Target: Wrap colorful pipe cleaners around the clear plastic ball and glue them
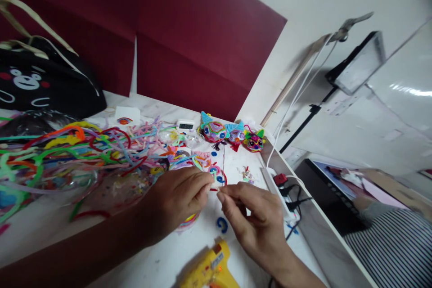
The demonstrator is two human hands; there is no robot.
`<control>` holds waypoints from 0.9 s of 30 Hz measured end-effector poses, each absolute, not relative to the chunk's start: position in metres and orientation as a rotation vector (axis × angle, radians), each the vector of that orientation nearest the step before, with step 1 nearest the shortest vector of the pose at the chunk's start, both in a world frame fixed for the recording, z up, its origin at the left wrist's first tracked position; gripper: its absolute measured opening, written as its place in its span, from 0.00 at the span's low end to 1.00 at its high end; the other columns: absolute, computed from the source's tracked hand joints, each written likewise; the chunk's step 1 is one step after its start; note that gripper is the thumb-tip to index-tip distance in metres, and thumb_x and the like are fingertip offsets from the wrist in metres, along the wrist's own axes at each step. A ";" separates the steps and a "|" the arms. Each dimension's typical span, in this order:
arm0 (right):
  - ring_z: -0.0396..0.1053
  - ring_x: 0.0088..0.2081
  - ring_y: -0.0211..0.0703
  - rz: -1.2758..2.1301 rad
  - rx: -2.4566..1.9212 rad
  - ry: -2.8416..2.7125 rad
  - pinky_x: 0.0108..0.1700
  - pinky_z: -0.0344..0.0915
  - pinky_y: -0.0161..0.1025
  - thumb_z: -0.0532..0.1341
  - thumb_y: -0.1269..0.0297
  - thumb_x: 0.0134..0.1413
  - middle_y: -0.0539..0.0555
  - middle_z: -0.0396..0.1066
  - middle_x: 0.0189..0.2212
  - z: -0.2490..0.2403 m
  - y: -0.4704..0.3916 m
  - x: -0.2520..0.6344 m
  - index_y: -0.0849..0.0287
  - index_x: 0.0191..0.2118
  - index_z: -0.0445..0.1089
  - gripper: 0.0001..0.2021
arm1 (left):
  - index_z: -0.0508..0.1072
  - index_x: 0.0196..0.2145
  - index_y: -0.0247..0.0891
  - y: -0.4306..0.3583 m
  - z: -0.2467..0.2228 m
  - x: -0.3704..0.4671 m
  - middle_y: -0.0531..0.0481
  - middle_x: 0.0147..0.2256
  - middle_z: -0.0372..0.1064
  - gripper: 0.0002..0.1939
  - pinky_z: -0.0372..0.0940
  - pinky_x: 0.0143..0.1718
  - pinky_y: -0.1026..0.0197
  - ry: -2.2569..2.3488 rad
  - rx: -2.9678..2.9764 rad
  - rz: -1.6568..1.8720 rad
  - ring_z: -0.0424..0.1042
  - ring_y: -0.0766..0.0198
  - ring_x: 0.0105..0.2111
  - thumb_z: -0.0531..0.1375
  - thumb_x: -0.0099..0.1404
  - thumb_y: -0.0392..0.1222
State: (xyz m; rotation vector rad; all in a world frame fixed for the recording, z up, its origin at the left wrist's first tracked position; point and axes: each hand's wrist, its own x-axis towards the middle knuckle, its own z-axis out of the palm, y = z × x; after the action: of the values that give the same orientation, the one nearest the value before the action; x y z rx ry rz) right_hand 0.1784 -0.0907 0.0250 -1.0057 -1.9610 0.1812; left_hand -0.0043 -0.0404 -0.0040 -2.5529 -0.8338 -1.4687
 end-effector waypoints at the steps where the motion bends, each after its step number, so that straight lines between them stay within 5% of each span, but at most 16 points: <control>1: 0.65 0.23 0.37 0.093 -0.977 -1.993 0.26 0.60 0.35 0.60 0.74 0.59 0.51 0.72 0.23 0.024 -0.091 0.178 0.60 0.37 0.73 0.05 | 0.69 0.40 0.42 -0.040 -0.003 -0.002 0.52 0.33 0.76 0.09 0.68 0.40 0.64 -0.888 -2.568 -1.469 0.75 0.64 0.34 0.51 0.70 0.34; 8: 0.63 0.24 0.39 -0.191 -0.946 -2.104 0.28 0.58 0.37 0.58 0.76 0.61 0.52 0.67 0.22 0.020 -0.090 0.177 0.62 0.36 0.70 0.05 | 0.67 0.30 0.39 -0.037 0.005 0.001 0.55 0.26 0.67 0.09 0.62 0.30 0.66 -0.972 -2.838 -1.596 0.68 0.68 0.26 0.50 0.66 0.31; 16: 0.64 0.24 0.39 -0.116 -0.974 -2.083 0.28 0.59 0.36 0.57 0.74 0.62 0.51 0.68 0.22 0.019 -0.087 0.178 0.60 0.37 0.71 0.06 | 0.69 0.31 0.39 -0.036 0.012 -0.005 0.53 0.29 0.69 0.10 0.62 0.33 0.65 -0.928 -2.938 -1.527 0.69 0.67 0.30 0.52 0.70 0.35; 22: 0.70 0.34 0.42 0.029 -0.952 -2.117 0.36 0.65 0.38 0.57 0.78 0.61 0.56 0.73 0.32 0.024 -0.083 0.185 0.61 0.43 0.71 0.09 | 0.70 0.31 0.39 -0.030 0.011 -0.009 0.55 0.27 0.70 0.10 0.62 0.32 0.67 -0.814 -2.814 -1.598 0.70 0.68 0.28 0.53 0.70 0.35; 27: 0.67 0.30 0.39 0.092 -0.986 -2.065 0.32 0.63 0.35 0.59 0.77 0.60 0.53 0.70 0.27 0.026 -0.081 0.188 0.62 0.38 0.73 0.06 | 0.71 0.28 0.38 -0.031 0.015 -0.009 0.57 0.25 0.69 0.10 0.60 0.29 0.69 -0.924 -2.874 -1.685 0.69 0.70 0.25 0.56 0.68 0.36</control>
State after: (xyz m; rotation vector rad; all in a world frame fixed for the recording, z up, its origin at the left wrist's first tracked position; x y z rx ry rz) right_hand 0.1877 -0.0813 0.0261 -0.9857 -2.0646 0.0925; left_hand -0.0094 -0.0313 0.0152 -2.8739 -0.9244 -1.6852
